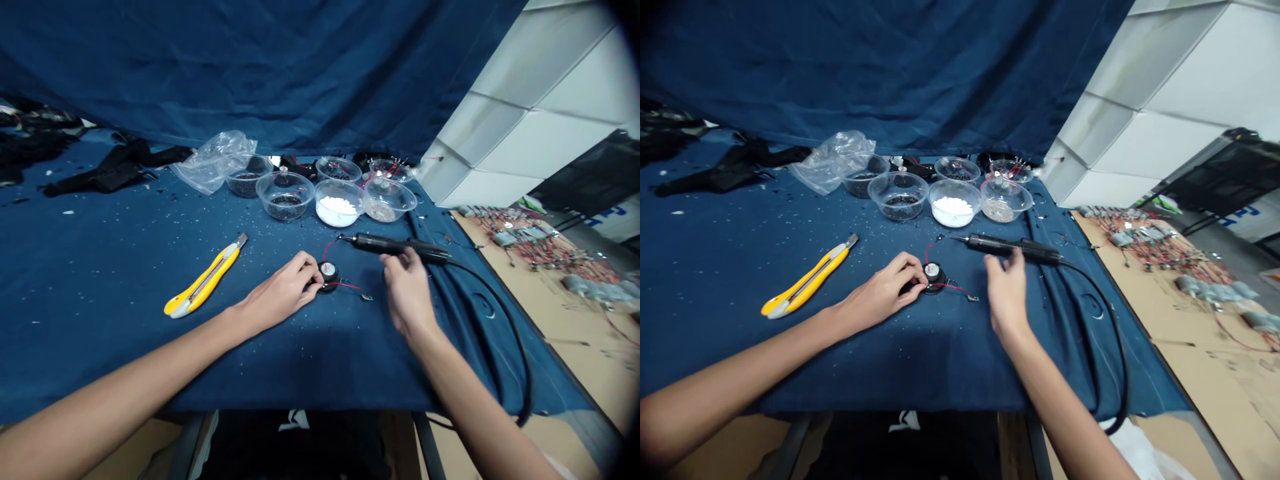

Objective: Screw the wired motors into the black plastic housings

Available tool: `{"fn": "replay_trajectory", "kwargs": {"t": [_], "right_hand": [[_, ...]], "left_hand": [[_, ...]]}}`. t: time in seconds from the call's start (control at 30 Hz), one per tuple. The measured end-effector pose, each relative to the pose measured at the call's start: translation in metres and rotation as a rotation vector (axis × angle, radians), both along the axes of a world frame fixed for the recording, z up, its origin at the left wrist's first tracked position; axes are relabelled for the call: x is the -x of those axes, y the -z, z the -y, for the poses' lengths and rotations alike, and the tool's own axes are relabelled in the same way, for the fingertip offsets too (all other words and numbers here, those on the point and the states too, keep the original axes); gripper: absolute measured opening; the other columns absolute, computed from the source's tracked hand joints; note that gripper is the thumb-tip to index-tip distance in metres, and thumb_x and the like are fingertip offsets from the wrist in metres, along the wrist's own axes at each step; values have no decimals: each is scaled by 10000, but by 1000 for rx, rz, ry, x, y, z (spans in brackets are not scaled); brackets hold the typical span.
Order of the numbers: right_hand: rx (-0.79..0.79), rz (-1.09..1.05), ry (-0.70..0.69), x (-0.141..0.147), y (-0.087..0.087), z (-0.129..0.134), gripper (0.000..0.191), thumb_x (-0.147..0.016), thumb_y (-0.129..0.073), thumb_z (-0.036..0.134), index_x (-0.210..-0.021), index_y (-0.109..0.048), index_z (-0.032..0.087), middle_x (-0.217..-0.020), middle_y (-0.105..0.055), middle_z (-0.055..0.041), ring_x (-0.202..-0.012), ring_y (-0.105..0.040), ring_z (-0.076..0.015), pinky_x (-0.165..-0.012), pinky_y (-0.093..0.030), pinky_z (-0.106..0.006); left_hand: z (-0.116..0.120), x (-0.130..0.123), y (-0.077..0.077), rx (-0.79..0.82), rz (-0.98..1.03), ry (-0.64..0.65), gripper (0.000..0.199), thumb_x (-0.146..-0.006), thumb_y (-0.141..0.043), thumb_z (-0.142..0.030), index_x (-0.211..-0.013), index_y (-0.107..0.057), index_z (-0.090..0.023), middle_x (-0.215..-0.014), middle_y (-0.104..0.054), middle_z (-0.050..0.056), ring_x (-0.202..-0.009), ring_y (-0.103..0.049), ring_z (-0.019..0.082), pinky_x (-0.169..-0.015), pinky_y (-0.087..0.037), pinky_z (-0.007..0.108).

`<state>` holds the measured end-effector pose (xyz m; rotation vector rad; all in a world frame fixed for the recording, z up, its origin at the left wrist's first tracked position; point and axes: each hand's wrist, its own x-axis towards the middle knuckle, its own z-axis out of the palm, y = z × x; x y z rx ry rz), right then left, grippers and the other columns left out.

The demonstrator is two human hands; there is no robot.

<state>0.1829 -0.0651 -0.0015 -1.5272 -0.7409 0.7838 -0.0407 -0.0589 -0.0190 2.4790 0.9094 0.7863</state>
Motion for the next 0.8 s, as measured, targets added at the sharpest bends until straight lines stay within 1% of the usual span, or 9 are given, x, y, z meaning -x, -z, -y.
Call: {"fn": "replay_trajectory", "kwargs": {"t": [0.03, 0.07, 0.13, 0.17, 0.2, 0.3, 0.37, 0.57, 0.8], "right_hand": [[-6, 94, -172, 7, -1, 6, 427, -756, -676, 334, -1145, -548, 216, -1224, -582, -53, -1126, -564, -158, -1021, -438, -344], [-14, 167, -380, 13, -1, 10, 417, -773, -668, 364, -1148, -572, 209, -1204, -603, -64, -1103, -582, -168, -997, -455, -342], [-52, 328, -714, 21, -3, 10, 372, -811, -643, 389, -1132, -609, 202, -1144, -636, -68, -1042, -610, -171, -940, -486, -331], [-81, 415, -811, 22, -4, 7, 338, -825, -634, 381, -1112, -623, 202, -1113, -645, -64, -1007, -618, -168, -910, -497, -324], [-113, 503, -855, 23, -4, 4, 299, -834, -631, 365, -1085, -633, 201, -1085, -648, -60, -973, -620, -164, -880, -504, -317], [-181, 657, -870, 23, -4, -5, 189, -849, -625, 320, -981, -653, 188, -1008, -646, -59, -887, -613, -158, -797, -512, -301], [-196, 671, -866, 22, -3, -6, 167, -854, -624, 316, -955, -655, 186, -983, -644, -56, -866, -609, -157, -771, -512, -294], [-208, 697, -863, 21, -3, -4, 173, -862, -625, 322, -968, -655, 188, -973, -646, -40, -853, -602, -146, -765, -490, -283], [-205, 701, -875, 19, -3, -5, 180, -861, -625, 331, -961, -659, 185, -967, -650, -48, -846, -607, -153, -764, -487, -290]], "left_hand": [[0, 0, 1, 10, 6, -6, 102, -942, -475, -175, -997, -558, -152, -1082, -490, 75, -852, -577, 128, -813, -506, 290], [0, -1, 2, 16, 10, -11, 99, -940, -477, -173, -996, -556, -153, -1080, -489, 75, -859, -577, 130, -821, -508, 293], [0, -1, 3, 12, 22, -23, 88, -936, -486, -177, -992, -548, -150, -1074, -490, 74, -870, -579, 136, -827, -513, 300], [0, -2, 4, 6, 28, -27, 82, -935, -488, -180, -987, -543, -147, -1072, -490, 74, -872, -580, 137, -827, -516, 302], [0, -2, 4, 3, 31, -28, 79, -936, -489, -183, -983, -539, -145, -1071, -490, 75, -870, -581, 138, -827, -518, 305], [1, -2, 3, 0, 27, -26, 82, -943, -472, -186, -971, -534, -140, -1068, -490, 77, -849, -584, 134, -819, -526, 308], [2, -3, 2, -4, 18, -27, 90, -947, -460, -184, -965, -536, -139, -1059, -493, 79, -837, -587, 134, -808, -530, 308], [2, -3, -1, -11, 5, -29, 83, -943, -466, -165, -960, -540, -132, -1040, -502, 74, -846, -592, 137, -805, -528, 298], [-2, -1, -1, 28, 26, -1, 116, -963, -465, -212, -976, -550, -134, -1056, -504, 72, -876, -575, 137, -845, -495, 302]]}}
